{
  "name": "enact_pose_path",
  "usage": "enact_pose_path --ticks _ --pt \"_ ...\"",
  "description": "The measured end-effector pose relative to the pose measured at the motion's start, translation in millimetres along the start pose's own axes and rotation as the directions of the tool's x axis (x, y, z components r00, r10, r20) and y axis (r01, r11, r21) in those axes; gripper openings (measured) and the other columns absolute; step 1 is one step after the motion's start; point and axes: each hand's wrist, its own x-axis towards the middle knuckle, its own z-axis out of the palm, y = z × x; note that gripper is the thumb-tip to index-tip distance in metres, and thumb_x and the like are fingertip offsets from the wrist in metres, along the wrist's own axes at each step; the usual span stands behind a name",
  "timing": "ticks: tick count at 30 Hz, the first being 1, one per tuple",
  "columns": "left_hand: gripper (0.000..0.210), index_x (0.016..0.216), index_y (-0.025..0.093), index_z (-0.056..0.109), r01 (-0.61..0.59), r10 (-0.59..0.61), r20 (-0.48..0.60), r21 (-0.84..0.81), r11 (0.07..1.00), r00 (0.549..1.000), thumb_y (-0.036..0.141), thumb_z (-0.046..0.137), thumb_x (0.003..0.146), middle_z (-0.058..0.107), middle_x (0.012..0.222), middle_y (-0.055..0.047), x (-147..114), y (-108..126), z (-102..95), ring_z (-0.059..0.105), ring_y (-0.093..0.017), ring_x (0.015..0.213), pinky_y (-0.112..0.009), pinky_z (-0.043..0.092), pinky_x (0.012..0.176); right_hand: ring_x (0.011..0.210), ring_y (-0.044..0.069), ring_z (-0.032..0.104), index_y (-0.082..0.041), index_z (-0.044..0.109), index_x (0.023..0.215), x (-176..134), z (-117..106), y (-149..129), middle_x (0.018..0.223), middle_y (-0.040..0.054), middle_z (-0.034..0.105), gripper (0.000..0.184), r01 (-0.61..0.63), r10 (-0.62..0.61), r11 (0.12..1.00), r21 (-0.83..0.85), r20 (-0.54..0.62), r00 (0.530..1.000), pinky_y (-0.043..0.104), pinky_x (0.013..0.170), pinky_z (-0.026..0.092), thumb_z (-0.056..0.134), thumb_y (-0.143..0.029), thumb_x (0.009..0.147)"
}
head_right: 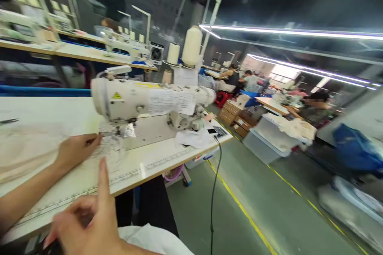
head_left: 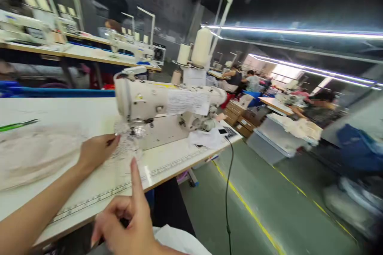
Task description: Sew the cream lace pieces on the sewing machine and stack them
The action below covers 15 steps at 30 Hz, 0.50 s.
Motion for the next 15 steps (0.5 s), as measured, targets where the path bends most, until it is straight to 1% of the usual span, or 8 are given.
enact_pose_path --ticks 2,4,5,6,8,10,12,15 --pt "0.035 0.11 0.013 0.065 0.035 -0.035 -0.017 0.006 0.999 0.999 0.045 0.059 0.097 0.067 0.107 -0.005 -4 -16 -3.5 0.066 -0.023 0.096 -0.041 0.056 0.085 0.035 0.009 0.039 -0.014 -0.001 0.16 10 -1 -13 0.059 -0.007 0.063 0.125 -0.113 0.108 0.992 0.061 0.089 0.99 0.021 0.036 0.03 0.077 -0.059 0.074" --pt "0.039 0.098 0.015 0.068 0.018 -0.019 -0.042 -0.018 1.0 0.999 0.048 0.048 0.101 0.069 0.09 -0.002 -2 -18 -0.8 0.066 -0.022 0.09 -0.034 0.051 0.079 0.034 0.008 0.035 -0.014 -0.004 0.16 15 -2 -20 0.057 -0.008 0.062 0.13 -0.131 0.125 0.989 0.068 0.091 0.988 0.02 0.035 0.026 0.079 -0.061 0.071" --pt "0.041 0.096 0.017 0.069 0.007 -0.009 -0.057 -0.036 0.999 0.998 0.048 0.043 0.102 0.07 0.086 -0.001 1 -16 1.7 0.066 -0.021 0.088 -0.031 0.048 0.075 0.034 0.008 0.034 -0.014 -0.003 0.16 15 -3 -21 0.057 -0.0081 0.061 0.131 -0.133 0.127 0.989 0.064 0.087 0.988 0.02 0.035 0.024 0.08 -0.061 0.07" --pt "0.041 0.097 0.02 0.069 -0.002 -0.002 -0.074 -0.056 0.998 0.997 0.048 0.04 0.102 0.071 0.086 0.0 3 -15 4.4 0.067 -0.021 0.087 -0.029 0.045 0.072 0.034 0.008 0.034 -0.015 -0.002 0.16 14 -3 -23 0.057 -0.0079 0.061 0.13 -0.137 0.132 0.989 0.057 0.086 0.988 0.02 0.035 0.023 0.08 -0.061 0.07" --pt "0.036 0.102 0.025 0.07 -0.019 0.01 -0.1 -0.092 0.996 0.995 0.046 0.041 0.099 0.073 0.096 0.001 7 -14 9.4 0.066 -0.019 0.086 -0.027 0.041 0.068 0.036 0.008 0.035 -0.015 0.0 0.16 11 -3 -25 0.059 -0.0069 0.062 0.126 -0.15 0.146 0.988 0.036 0.093 0.985 0.02 0.037 0.024 0.079 -0.059 0.073" --pt "0.033 0.103 0.027 0.07 -0.036 0.024 -0.11 -0.115 0.993 0.994 0.044 0.043 0.095 0.073 0.103 0.001 9 -15 13.2 0.066 -0.018 0.085 -0.027 0.041 0.066 0.038 0.009 0.039 -0.017 -0.001 0.161 7 -3 -28 0.061 -0.0061 0.063 0.123 -0.134 0.132 0.991 0.01 0.088 0.987 0.021 0.039 0.027 0.078 -0.056 0.075" --pt "0.033 0.102 0.027 0.07 -0.052 0.039 -0.109 -0.124 0.991 0.993 0.043 0.042 0.094 0.072 0.105 0.0 10 -16 15.2 0.065 -0.018 0.085 -0.028 0.041 0.065 0.04 0.009 0.041 -0.017 -0.003 0.161 4 -3 -32 0.063 -0.0061 0.063 0.123 -0.109 0.109 0.994 0.004 0.087 0.99 0.021 0.04 0.03 0.078 -0.054 0.076" --pt "0.035 0.102 0.026 0.07 -0.069 0.056 -0.105 -0.123 0.99 0.993 0.042 0.041 0.093 0.072 0.105 -0.001 10 -17 15.5 0.065 -0.02 0.085 -0.029 0.041 0.064 0.04 0.009 0.04 -0.016 -0.003 0.16 6 -3 -36 0.063 -0.0057 0.064 0.122 -0.135 0.131 0.99 0.037 0.093 0.987 0.021 0.041 0.03 0.077 -0.052 0.077"
